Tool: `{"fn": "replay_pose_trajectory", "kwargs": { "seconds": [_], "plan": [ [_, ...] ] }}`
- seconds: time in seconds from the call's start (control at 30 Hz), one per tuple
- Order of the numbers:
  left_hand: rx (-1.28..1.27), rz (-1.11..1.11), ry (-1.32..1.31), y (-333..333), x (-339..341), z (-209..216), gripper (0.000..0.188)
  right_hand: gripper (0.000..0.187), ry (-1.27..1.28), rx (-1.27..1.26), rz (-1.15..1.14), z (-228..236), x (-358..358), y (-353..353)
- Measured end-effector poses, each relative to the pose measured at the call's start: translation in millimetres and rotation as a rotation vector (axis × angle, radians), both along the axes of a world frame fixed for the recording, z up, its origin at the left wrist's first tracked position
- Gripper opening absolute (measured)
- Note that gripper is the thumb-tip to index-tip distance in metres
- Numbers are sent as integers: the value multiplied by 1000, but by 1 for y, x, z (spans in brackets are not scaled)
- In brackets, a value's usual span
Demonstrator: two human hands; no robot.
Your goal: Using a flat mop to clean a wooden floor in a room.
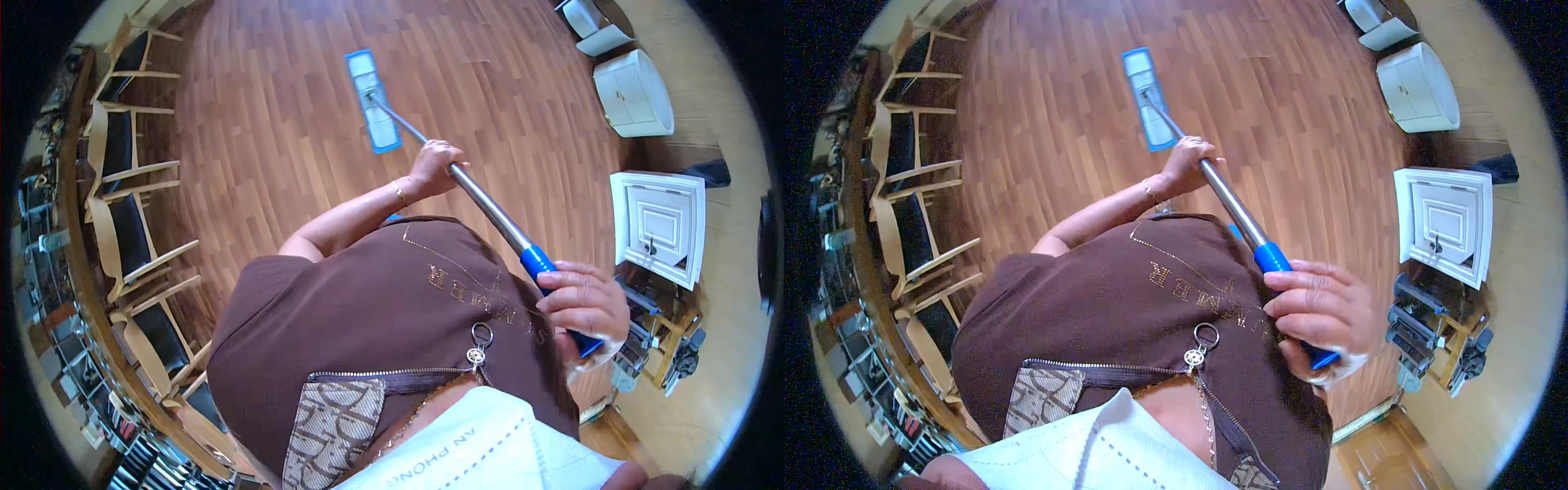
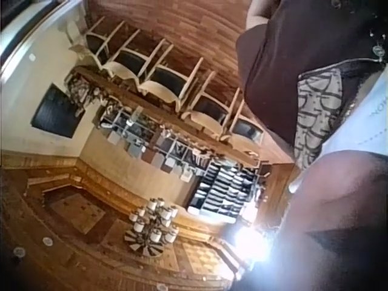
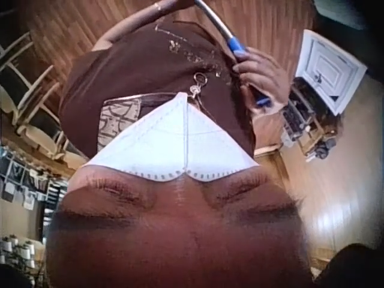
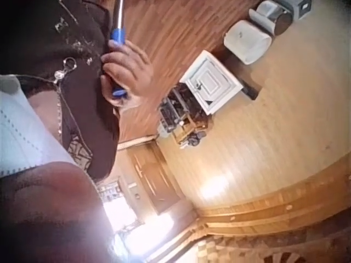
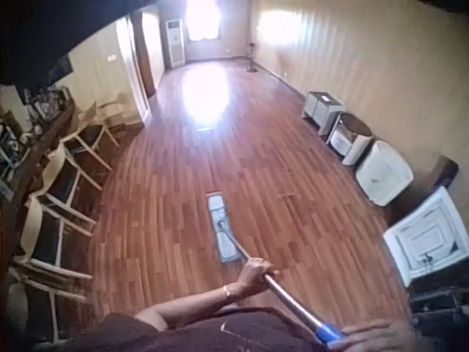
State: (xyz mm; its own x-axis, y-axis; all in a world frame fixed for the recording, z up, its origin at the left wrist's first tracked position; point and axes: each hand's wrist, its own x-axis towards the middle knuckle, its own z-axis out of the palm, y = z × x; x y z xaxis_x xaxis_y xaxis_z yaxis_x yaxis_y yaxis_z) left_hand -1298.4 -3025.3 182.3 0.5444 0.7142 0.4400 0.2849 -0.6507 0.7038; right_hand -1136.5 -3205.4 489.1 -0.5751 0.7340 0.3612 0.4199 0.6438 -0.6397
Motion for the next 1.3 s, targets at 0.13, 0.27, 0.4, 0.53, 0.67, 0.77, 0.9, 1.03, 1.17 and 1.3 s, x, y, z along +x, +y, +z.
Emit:
{"fn": "replay_pose_trajectory", "kwargs": {
  "seconds": [0.13,0.27,0.4,0.53,0.67,0.77,0.9,1.03,1.17,1.3],
  "plan": [
    [6,-412,-20,27,59,-17,10,20,-87,27,-220,-9,-1,-22],
    [-25,-523,78,47,108,-34,15,18,28,45,-364,-38,17,-20],
    [15,-530,271,62,141,-24,9,15,228,100,-504,-69,43,-21],
    [4,-469,238,90,149,-21,9,16,322,116,-462,-80,64,12],
    [16,-404,242,143,149,-23,10,17,231,103,-329,-70,86,74],
    [-4,-297,215,176,146,-20,9,20,225,122,-252,-61,101,120],
    [7,-126,174,210,127,-18,11,23,200,107,-112,-46,118,181],
    [-38,35,247,228,98,-3,13,24,167,107,135,-43,134,246],
    [-46,248,187,236,69,-2,17,23,250,87,472,-50,131,309],
    [-40,439,234,237,28,-13,23,24,357,22,602,-71,115,350]
  ]
}}
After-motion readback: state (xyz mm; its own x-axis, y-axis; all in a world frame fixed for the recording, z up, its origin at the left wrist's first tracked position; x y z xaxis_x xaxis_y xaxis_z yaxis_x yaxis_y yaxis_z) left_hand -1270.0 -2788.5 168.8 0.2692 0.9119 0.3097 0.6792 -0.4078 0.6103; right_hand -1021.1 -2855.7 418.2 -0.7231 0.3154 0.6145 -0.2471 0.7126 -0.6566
